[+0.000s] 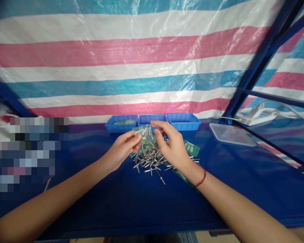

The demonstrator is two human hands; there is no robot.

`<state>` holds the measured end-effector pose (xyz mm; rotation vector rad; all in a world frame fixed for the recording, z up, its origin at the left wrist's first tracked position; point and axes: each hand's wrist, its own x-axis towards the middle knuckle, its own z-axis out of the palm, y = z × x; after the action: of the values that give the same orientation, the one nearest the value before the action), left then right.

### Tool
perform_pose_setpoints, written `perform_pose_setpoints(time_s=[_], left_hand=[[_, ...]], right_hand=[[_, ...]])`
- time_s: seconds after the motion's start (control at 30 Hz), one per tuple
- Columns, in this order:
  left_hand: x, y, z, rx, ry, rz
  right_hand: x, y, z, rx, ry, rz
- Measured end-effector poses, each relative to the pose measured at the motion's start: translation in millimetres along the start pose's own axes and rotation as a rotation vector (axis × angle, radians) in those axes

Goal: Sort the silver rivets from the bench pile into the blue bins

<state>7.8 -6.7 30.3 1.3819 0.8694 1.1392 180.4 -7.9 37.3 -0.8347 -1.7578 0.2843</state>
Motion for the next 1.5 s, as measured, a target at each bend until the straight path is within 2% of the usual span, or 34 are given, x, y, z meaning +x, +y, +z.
perform_pose_setpoints(time_s=[0.1, 0.2, 0.27, 0.53, 0.7, 0.77, 0.83, 0.9, 1.0, 1.07, 1.13, 1.23, 1.4, 1.5], left_hand=[[0, 1, 0.0, 0.058, 0.034, 0.041], [0, 0, 0.2, 0.113, 0.021, 0.076], [0, -1, 0.3, 0.144, 0.012, 0.084], [-1, -1, 3.0, 0.188, -0.037, 0.066], [9, -6, -3.5, 0.242, -0.03, 0.166], [20, -6, -17.0, 0.314, 0.076, 0.219], [34, -6, -38.8, 0.389, 0.306, 0.267], [48, -7, -65.3, 0.556, 0.522, 0.29], [59, -8, -99.7, 0.889, 0.671, 0.244], [60, -9, -111.7, 1.151, 0.676, 0.169], [57, -11, -114.7, 1.273, 0.671, 0.132], [53, -11, -111.1, 1.383, 0.641, 0.151], [53, -12, -109.0, 1.504, 0.422, 0.129], [53, -13, -108.3, 1.506, 0.386, 0.125]], right_hand=[[0, -1, 3, 0.14, -0.106, 0.245], [0, -1, 8, 0.228, -0.274, 0.335], [-1, -1, 10, 0.245, -0.333, 0.358], [-2, 5, 9, 0.261, -0.279, 0.354], [2, 8, 6, 0.25, -0.318, 0.351], [6, 8, 4, 0.262, -0.29, 0.373], [10, 8, 0, 0.275, -0.233, 0.399], [13, 9, -4, 0.269, -0.181, 0.412], [16, 12, -9, 0.244, -0.133, 0.404], [18, 14, -12, 0.226, -0.115, 0.401], [20, 17, -15, 0.188, -0.105, 0.406], [26, 21, -24, 0.056, -0.128, 0.408], [35, 38, -55, -0.437, -0.297, 0.256], [34, 64, -78, -0.615, -0.442, 0.236]])
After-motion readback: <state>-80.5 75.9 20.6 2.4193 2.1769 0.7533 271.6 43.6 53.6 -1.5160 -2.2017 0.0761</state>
